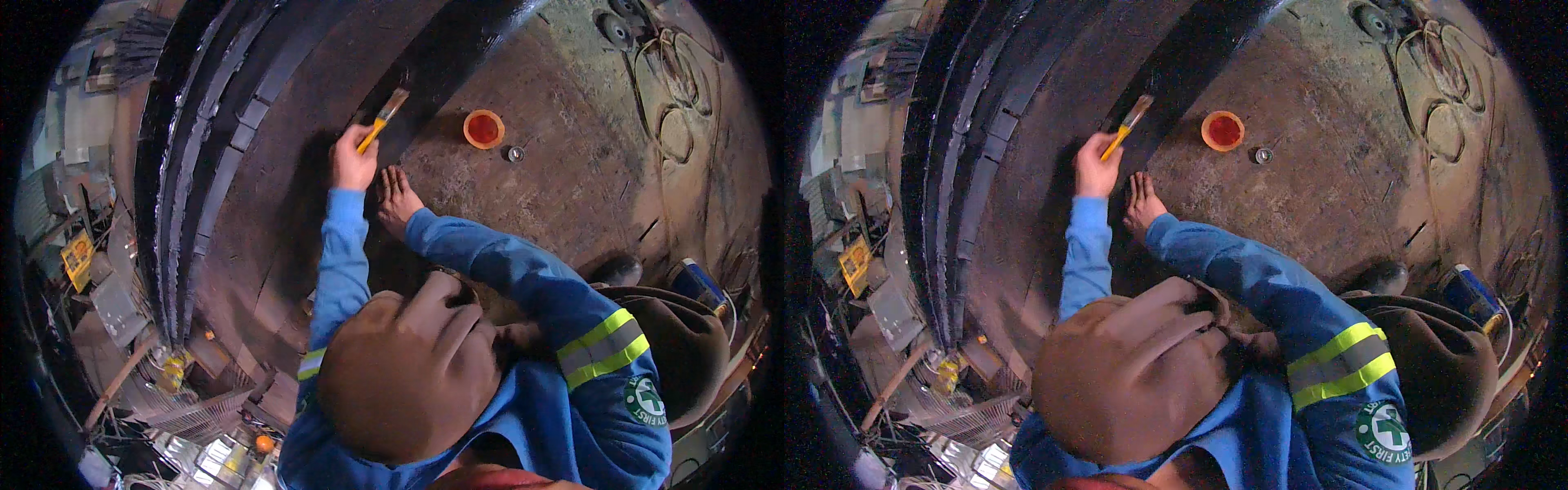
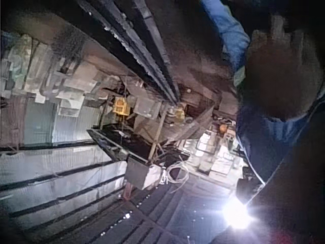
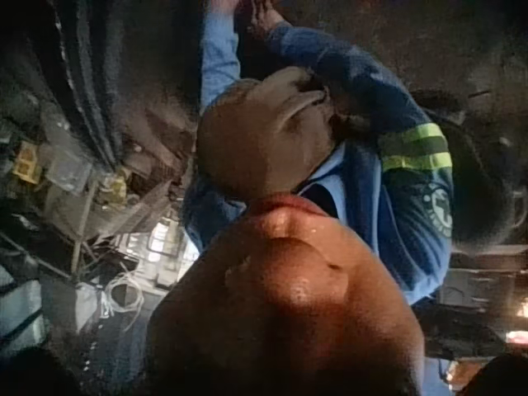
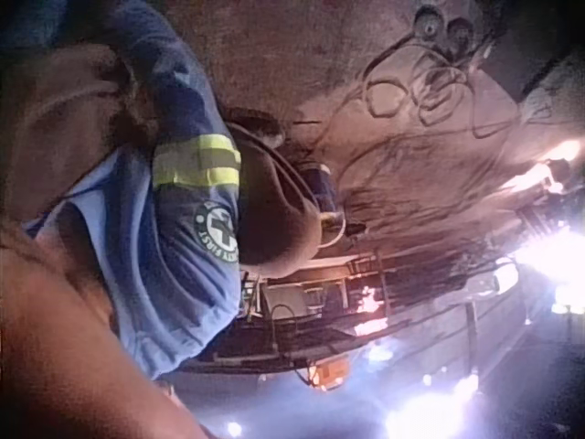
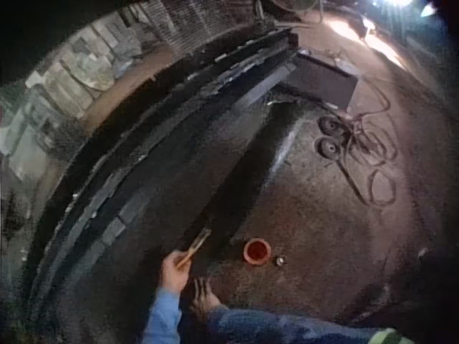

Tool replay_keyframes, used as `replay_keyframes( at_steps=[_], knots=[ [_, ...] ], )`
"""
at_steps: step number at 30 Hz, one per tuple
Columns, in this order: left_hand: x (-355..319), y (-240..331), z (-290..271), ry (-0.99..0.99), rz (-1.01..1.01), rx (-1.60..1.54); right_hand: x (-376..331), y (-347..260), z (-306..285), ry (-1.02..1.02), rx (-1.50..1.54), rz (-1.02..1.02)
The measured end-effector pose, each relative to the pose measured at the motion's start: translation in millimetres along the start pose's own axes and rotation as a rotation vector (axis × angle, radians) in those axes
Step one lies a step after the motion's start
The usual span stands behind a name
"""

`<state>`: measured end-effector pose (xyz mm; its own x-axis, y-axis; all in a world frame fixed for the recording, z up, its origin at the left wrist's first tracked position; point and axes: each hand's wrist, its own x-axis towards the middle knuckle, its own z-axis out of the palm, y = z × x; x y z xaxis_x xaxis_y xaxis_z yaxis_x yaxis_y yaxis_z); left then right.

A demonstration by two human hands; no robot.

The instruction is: The person applies a dark coating to a large, curved metal surface using a yellow-handled paintbrush. They repeatedly dip the brush into a small orange cup to reload the substance and carefully paint along the seams and edges of the metal structure.

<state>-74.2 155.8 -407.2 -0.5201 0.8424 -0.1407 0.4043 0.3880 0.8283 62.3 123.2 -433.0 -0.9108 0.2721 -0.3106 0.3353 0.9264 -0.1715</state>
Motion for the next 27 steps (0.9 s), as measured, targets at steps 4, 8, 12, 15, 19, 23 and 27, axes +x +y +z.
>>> replay_keyframes(
  at_steps=[4,8,12,15,19,23,27],
  knots=[
    [-14,-1,-7,0.041,0.017,0.112,-7,0,-27,-0.071,-0.091,-0.04],
    [-33,-20,-20,0.076,0.07,0.195,-3,0,-17,-0.033,0.007,-0.022],
    [-57,-40,-34,0.249,-0.086,0.116,0,-1,-8,0.045,0.009,0.005],
    [-39,-21,-28,0.204,-0.014,0.269,-2,3,-20,0.086,-0.109,0.005],
    [-64,-47,-33,0.124,-0.065,0.053,0,4,-22,-0.043,0.089,-0.026],
    [-70,-13,-43,-0.009,-0.043,0.156,0,0,-5,0.037,-0.016,0.008],
    [-36,80,-37,-0.094,0.118,0.158,1,2,1,0.026,-0.029,0.034]
  ],
)
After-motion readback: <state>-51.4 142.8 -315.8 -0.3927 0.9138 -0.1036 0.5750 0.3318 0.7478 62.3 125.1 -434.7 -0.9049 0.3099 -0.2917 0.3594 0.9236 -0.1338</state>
